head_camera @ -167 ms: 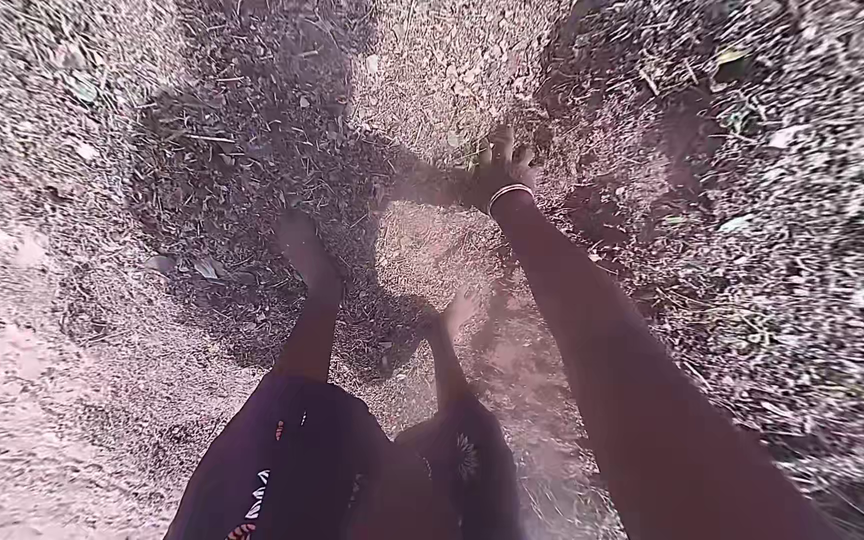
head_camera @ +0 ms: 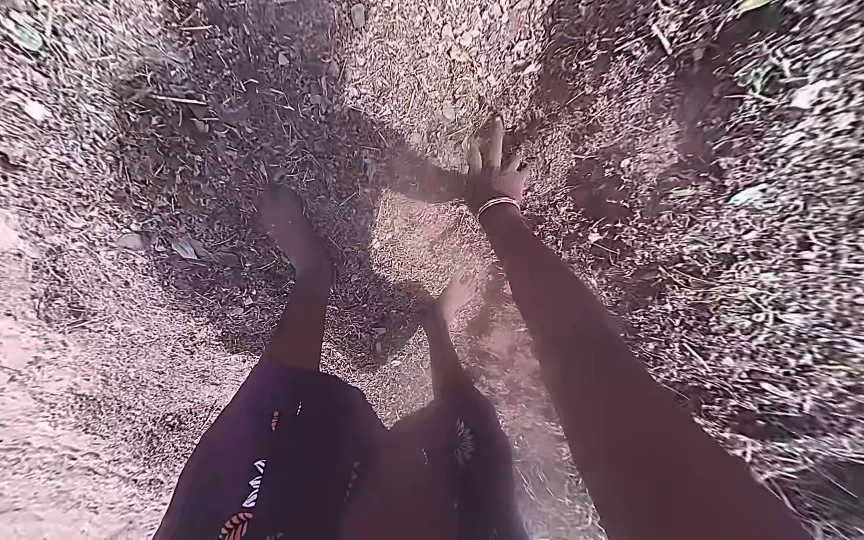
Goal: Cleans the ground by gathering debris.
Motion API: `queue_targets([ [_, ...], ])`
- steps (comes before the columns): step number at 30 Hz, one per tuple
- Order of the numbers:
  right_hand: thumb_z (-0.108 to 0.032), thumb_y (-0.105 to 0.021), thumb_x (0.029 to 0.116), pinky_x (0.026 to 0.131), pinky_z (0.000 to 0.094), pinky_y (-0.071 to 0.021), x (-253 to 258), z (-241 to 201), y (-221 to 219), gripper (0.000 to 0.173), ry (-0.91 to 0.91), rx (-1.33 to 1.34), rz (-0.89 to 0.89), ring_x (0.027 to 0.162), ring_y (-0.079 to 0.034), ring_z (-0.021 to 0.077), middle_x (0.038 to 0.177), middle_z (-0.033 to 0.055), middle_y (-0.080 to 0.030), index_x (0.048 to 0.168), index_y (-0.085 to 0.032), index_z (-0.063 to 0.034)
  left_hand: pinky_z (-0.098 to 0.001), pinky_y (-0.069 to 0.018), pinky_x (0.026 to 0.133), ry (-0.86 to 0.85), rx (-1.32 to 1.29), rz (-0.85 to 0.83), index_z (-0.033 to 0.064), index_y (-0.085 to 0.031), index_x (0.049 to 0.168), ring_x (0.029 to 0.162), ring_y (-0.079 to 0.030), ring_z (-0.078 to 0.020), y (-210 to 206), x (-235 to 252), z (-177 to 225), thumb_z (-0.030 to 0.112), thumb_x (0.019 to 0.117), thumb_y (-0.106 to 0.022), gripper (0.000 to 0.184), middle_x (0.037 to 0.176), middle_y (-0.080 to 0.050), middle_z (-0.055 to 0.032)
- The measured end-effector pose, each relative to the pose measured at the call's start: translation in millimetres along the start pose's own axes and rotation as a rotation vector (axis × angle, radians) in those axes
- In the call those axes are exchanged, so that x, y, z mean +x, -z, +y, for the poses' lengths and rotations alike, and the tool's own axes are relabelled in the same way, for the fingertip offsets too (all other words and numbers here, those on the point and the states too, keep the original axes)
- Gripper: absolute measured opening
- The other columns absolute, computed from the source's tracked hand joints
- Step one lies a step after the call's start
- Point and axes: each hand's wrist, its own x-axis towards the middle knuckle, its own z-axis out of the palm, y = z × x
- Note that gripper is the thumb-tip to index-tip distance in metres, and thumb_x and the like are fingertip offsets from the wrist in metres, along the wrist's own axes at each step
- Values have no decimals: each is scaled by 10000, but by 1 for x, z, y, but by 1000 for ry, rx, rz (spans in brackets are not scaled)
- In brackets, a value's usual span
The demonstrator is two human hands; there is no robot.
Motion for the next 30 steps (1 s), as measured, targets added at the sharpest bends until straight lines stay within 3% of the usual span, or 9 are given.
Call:
queue_targets([
  [3,30,-574,966,975,828,-371,-25,1,-12,824,20,-18,-29,1464,-239,645,1742,165,-66,1657,-254,-284,-523,-499,1000,124,-28,-255,-128,-557,1325,1257,-583,-405,-5,9,13,278,1061,-544,485,1339,-599,-264],
  [5,-34,-634,947,999,855,-325,-35,-9,-1,725,-18,46,-88,1456,-269,629,1695,219,-224,1608,-379,-186,-542,-449,1060,101,-18,-341,-110,-561,1346,1307,-549,-417,5,8,27,258,1091,-482,455,1397,-569,-267],
  [7,-201,-699,934,992,775,-411,-40,-21,26,606,-81,107,-178,1369,-461,550,1549,269,-456,1492,-515,-55,-559,-448,1057,35,34,-415,-77,-563,1351,1339,-509,-429,-11,25,28,239,1112,-419,422,1457,-516,-252],
  [10,-201,-733,913,972,637,-524,-23,-21,57,422,-46,260,-32,1242,-616,438,1408,245,-585,1290,-665,-24,-541,-519,945,175,-180,-222,-83,-597,1320,1203,-607,-418,-42,60,28,234,1044,-549,423,1308,-617,-275],
  [14,-151,-603,988,1103,529,-470,40,-20,73,412,-14,429,241,1351,-564,347,1501,167,-548,1394,-631,-95,-494,-534,908,201,-344,-6,-109,-597,1285,1125,-643,-388,-34,78,23,216,1007,-603,428,1221,-655,-273],
  [17,-97,-611,967,1139,573,-416,65,-28,70,447,25,311,103,1379,-525,415,1470,251,-552,1403,-589,-1,-418,-564,767,403,-483,407,-87,-563,1239,963,-645,-342,25,49,14,127,885,-740,450,1094,-653,-243],
  [22,-177,-662,982,1079,662,-425,29,-35,66,429,234,366,-89,1256,-601,478,1320,291,-641,1367,-607,3,-401,-568,728,427,-477,384,-87,-543,1255,939,-643,-319,44,38,12,134,883,-749,479,1080,-649,-228],
  [26,-186,-561,1036,1039,694,-446,31,-15,85,323,153,298,-10,1224,-620,500,1278,293,-667,1290,-669,-18,-512,-541,898,200,-410,141,-133,-534,1347,1100,-653,-404,2,52,17,226,997,-632,510,1229,-645,-289],
  [30,-144,-557,1011,1086,647,-439,73,4,121,382,-39,224,112,1313,-568,484,1371,319,-604,1341,-616,39,-464,-552,807,270,-369,415,-107,-526,1315,1012,-659,-390,28,42,1,159,883,-763,560,1161,-650,-286],
])
